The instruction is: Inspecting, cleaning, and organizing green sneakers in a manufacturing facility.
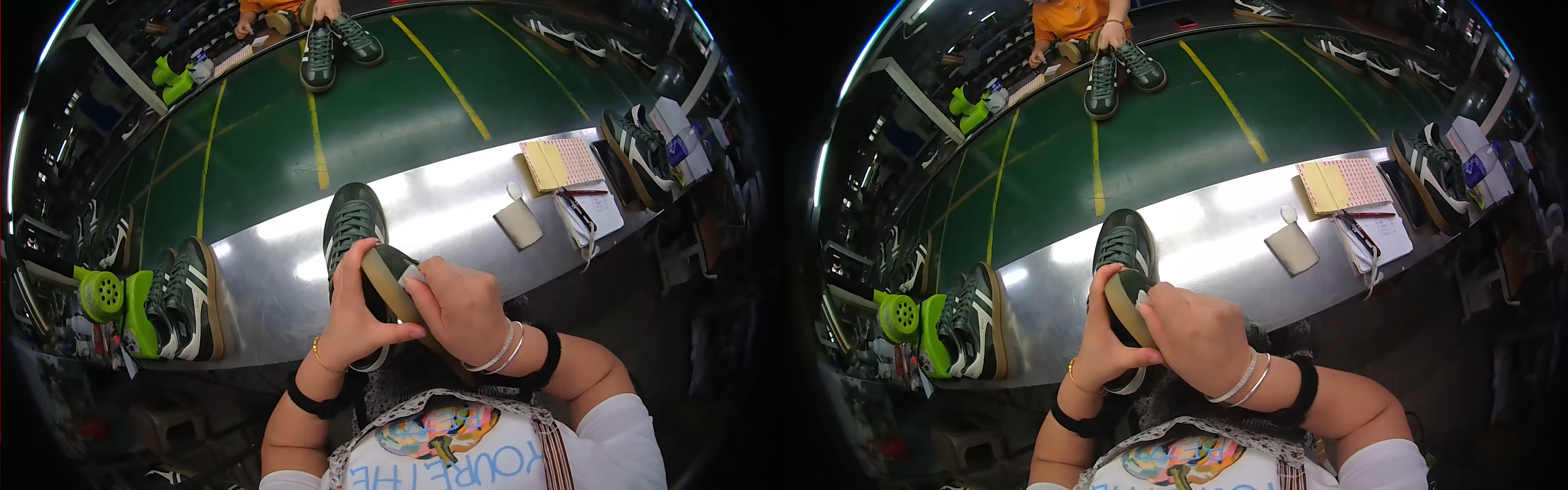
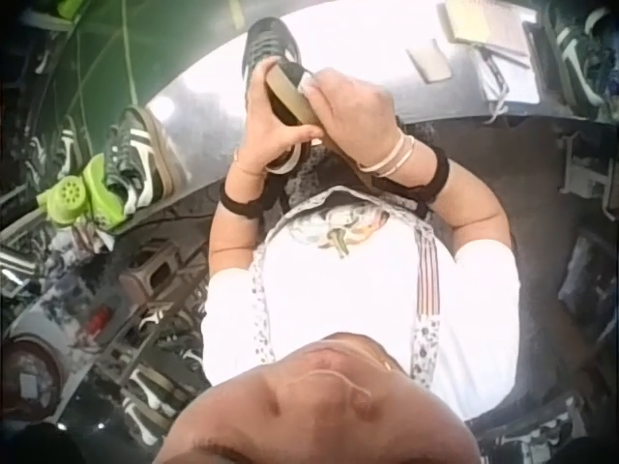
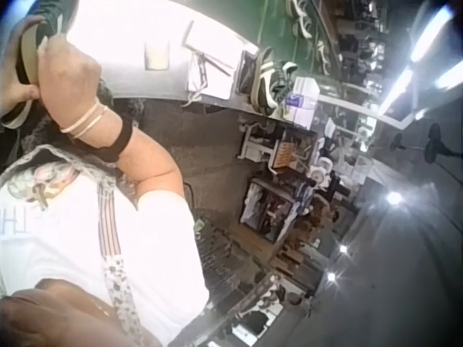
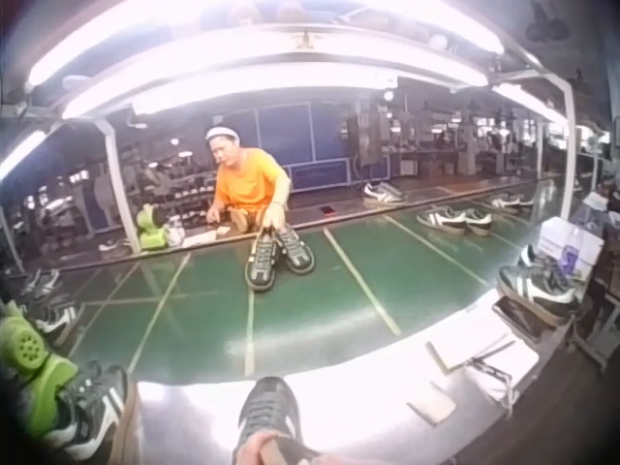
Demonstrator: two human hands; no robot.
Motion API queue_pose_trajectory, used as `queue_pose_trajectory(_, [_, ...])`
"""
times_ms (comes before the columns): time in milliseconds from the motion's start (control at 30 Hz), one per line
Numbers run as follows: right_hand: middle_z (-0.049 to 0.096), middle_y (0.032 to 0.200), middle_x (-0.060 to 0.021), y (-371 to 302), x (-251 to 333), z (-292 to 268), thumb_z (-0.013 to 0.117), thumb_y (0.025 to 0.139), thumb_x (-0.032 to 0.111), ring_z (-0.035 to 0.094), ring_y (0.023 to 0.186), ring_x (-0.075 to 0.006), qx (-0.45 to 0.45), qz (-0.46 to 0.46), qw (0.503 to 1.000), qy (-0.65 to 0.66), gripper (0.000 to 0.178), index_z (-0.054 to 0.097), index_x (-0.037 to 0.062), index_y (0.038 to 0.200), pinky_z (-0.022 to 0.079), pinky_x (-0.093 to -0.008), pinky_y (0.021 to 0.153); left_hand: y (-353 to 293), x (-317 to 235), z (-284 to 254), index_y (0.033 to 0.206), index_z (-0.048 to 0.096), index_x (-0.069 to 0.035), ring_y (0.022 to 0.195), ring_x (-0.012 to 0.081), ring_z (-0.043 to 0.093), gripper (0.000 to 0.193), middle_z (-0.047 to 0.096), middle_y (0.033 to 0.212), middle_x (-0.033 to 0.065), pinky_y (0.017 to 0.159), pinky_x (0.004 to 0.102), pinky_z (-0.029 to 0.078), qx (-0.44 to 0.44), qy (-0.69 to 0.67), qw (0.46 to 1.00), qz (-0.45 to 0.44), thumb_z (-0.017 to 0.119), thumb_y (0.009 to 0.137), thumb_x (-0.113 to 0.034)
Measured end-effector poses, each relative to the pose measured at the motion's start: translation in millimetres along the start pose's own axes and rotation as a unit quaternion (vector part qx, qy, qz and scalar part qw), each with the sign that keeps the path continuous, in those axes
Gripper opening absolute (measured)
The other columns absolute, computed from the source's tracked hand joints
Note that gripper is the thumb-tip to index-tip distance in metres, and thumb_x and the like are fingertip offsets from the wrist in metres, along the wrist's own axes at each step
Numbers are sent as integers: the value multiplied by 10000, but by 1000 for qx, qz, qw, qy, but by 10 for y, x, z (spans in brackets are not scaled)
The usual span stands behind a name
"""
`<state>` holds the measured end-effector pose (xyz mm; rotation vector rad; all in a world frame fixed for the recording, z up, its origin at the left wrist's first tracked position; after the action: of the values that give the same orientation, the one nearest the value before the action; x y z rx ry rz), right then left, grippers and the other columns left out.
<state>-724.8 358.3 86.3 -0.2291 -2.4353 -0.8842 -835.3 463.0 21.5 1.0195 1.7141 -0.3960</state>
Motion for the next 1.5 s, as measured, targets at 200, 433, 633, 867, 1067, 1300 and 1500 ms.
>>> queue_pose_trajectory(200, [540, 586, -104, -180, -29, 31, 626, 827, 137, 564, 504, -279, -1, 5, 1000, 13, 147, 512, 48, 796, 442, -354, 465, 0, 31, -14, 1338, 303, -71, 1163, 335, 402, 1131, 430, 1249, 145, 998, 437, 316, 11, -21, 1000, -9, 872, 454, -487])
queue_pose_trajectory(433, [527, 556, -82, 266, 13, 117, 597, 840, 157, 557, 482, -251, -28, -30, 999, -13, 145, 498, 71, 779, 435, -332, 440, 37, 7, 20, 1323, 325, -59, 1153, 343, 416, 1110, 436, 1240, 155, 998, 436, 320, -22, -8, 1000, 5, 874, 455, -479])
queue_pose_trajectory(633, [525, 557, -84, -189, -110, -9, 627, 820, 140, 557, 481, -255, 0, -6, 1000, 15, 143, 511, 63, 787, 440, -346, 448, 37, 33, 23, 1329, 320, -54, 1151, 339, 417, 1126, 438, 1237, 150, 997, 437, 322, -5, 15, 1000, 8, 859, 459, -524])
queue_pose_trajectory(867, [519, 545, -75, 172, -21, 114, 629, 822, 143, 553, 470, -249, -35, -29, 999, -7, 146, 513, 65, 782, 441, -341, 445, 23, -12, -2, 1338, 316, -65, 1179, 341, 401, 1130, 425, 1273, 150, 1004, 437, 315, -15, -8, 1000, 5, 866, 456, -510])
queue_pose_trajectory(1067, [530, 563, -73, -11, -45, 34, 630, 818, 153, 557, 486, -249, -21, -9, 1000, 20, 159, 508, 69, 761, 440, -338, 448, 33, -5, 10, 1334, 320, -66, 1164, 340, 412, 1131, 441, 1240, 147, 997, 438, 321, -1, 13, 1000, 15, 867, 448, -507])
queue_pose_trajectory(1300, [550, 585, -86, -180, -80, 4, 643, 814, 186, 564, 489, -261, 3, 12, 1000, 13, 186, 507, 65, 778, 441, -345, 447, 8, 39, -2, 1332, 319, -61, 1144, 337, 428, 1131, 442, 1234, 158, 987, 428, 335, -12, -5, 1000, -3, 868, 448, -507])
queue_pose_trajectory(1500, [548, 583, -102, 142, -25, 119, 642, 833, 202, 569, 508, -282, 4, 28, 1000, -9, 211, 503, 49, 786, 437, -360, 458, 23, 71, -10, 1340, 309, -61, 1146, 338, 427, 1141, 445, 1228, 161, 993, 430, 331, -21, -39, 999, -17, 873, 448, -495])
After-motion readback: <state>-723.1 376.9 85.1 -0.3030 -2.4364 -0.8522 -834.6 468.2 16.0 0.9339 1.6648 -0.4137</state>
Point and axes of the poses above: each hand's wrist, its own y-axis towards the middle knuckle, its own z-axis out of the palm, x = y × z, the point moved 4 cm from there along y, towards the middle knuckle
